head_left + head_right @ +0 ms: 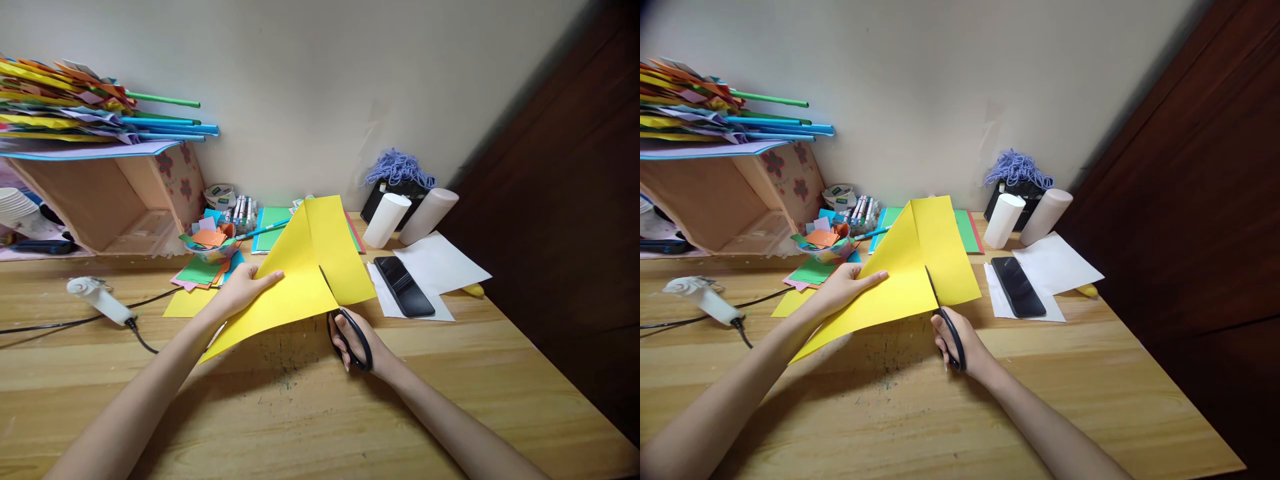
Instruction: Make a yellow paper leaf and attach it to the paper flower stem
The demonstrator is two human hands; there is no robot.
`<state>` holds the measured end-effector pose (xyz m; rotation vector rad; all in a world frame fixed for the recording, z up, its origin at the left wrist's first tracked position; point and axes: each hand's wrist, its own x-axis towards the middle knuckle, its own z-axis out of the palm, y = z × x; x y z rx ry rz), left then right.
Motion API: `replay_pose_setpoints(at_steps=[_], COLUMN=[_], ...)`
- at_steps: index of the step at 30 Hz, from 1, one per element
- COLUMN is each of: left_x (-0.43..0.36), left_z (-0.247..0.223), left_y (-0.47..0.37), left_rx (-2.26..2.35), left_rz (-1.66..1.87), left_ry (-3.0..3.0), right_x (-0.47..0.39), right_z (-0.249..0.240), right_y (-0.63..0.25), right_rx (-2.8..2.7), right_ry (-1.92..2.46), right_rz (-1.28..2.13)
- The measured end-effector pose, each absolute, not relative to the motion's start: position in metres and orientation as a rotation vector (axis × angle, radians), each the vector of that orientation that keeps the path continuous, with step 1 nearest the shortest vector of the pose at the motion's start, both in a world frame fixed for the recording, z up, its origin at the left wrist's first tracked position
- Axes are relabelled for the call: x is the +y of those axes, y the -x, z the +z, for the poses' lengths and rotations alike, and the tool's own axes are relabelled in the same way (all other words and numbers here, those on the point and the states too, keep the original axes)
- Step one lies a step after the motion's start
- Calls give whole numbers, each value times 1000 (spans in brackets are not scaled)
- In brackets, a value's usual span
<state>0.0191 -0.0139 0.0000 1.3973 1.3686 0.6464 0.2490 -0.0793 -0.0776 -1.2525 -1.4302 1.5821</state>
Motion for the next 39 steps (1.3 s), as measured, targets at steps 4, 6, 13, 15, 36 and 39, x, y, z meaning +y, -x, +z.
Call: replay_pose_setpoints(at_steps=[4,6,13,15,36,39], left_x=[-15,-15,-15,-14,-21,-22], left_z=[3,4,-1,-1,-8,-9], left_y=[-20,-21,-20,-19,-28,-29], left_rx=[1396,1414,1396,1385,1287,1303], left_rz=[629,614,571,579,515,517], left_ry=[-1392,-1396,-1447,-1447,-1416,-1414], right_x=[-79,-80,-81,-81,-80,-81], right_z=[-69,-67,-75,-78,-64,-63], right_y=[-246,-245,-249,-250,-249,-248], right_rx=[-1423,-1405,-1349,-1289,-1410,-1396], right_ry=[1254,1244,1034,1015,1151,1141], right_rz=[1579,1611,1823,1880,1666,1642])
